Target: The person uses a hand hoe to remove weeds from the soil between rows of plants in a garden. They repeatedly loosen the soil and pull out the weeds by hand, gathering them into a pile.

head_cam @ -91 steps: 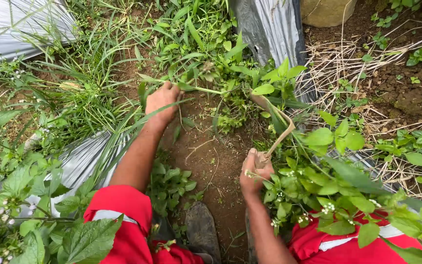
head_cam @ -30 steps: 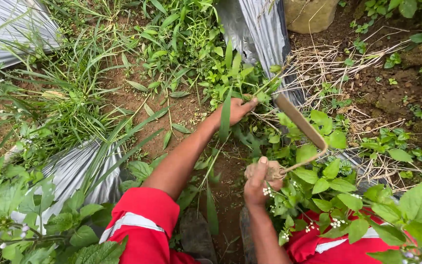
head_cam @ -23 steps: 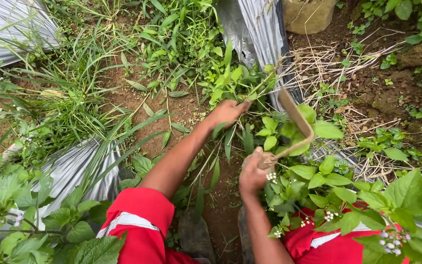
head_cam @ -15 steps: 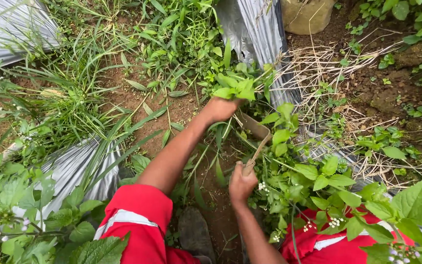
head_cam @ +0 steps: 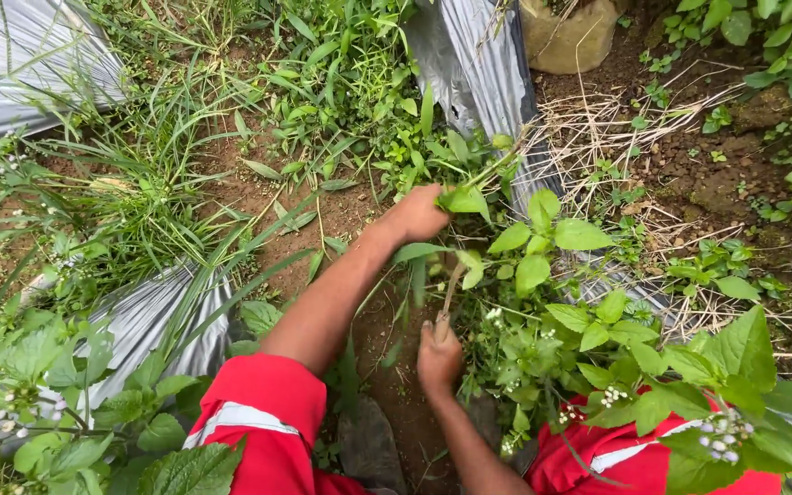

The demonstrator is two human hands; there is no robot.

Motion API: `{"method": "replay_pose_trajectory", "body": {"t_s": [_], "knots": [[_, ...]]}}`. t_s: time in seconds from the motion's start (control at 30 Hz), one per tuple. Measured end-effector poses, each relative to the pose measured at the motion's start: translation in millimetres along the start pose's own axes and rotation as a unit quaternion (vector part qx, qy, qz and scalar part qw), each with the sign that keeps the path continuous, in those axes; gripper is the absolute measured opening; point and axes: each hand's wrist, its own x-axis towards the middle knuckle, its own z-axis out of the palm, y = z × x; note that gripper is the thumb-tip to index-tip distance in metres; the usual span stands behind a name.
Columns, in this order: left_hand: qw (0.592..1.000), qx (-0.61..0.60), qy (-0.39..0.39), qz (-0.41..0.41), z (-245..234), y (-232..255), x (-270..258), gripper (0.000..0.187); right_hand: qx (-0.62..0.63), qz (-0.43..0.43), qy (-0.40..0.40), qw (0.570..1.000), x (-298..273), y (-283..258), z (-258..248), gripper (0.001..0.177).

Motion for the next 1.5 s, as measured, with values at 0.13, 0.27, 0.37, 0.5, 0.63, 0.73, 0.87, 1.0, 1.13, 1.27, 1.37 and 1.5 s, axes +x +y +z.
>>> {"method": "replay_pose_trajectory", "body": {"t_s": [0.13,0.27,0.37,0.5,0.63,0.73,0.87,1.0,1.13,1.27,1.37,1.5], "knots": [[0.999,-0.016,0.034,-0.007,-12,-10,-2,0.064,0.035,0.027,0.013,0.999,-20,-6,0,0.027],[0.996,0.06,0.056,0.028,-45,11,-23,0.071,0.053,-0.069,0.046,0.995,15,-31,-5,0.022],[0.994,0.086,0.052,0.039,-30,-35,6,0.063,0.135,-0.193,0.065,0.97,41,-95,-23,0.024],[0.995,0.073,0.03,0.054,-40,2,-25,0.062,0.251,-0.371,0.09,0.89,69,-166,-40,0.028],[0.987,0.12,0.033,0.102,-47,29,-47,0.052,0.273,-0.346,0.105,0.891,86,-174,-16,0.027],[0.965,0.241,-0.002,0.099,-51,21,-68,0.037,0.224,-0.154,0.059,0.96,58,-130,-3,0.027],[0.915,0.38,-0.133,0.044,-54,-9,-116,0.027,0.044,0.088,0.038,0.994,-18,-39,2,0.024],[0.876,0.461,-0.135,0.05,-55,-58,-118,0.018,-0.001,0.11,0.011,0.994,-34,-35,5,0.025],[0.911,0.405,0.034,0.073,-35,-124,-80,0.026,0.115,-0.075,0.025,0.99,-6,-53,-1,0.027],[0.855,0.477,0.175,0.106,-36,-66,-63,0.077,0.193,-0.254,0.058,0.946,43,-65,-9,0.029],[0.876,0.435,0.157,0.141,-28,-2,-63,0.079,0.223,-0.253,0.071,0.939,44,-93,-26,0.023],[0.913,0.386,0.098,0.086,8,49,-38,0.097,0.321,-0.23,0.092,0.914,51,-91,-36,0.021]]}}
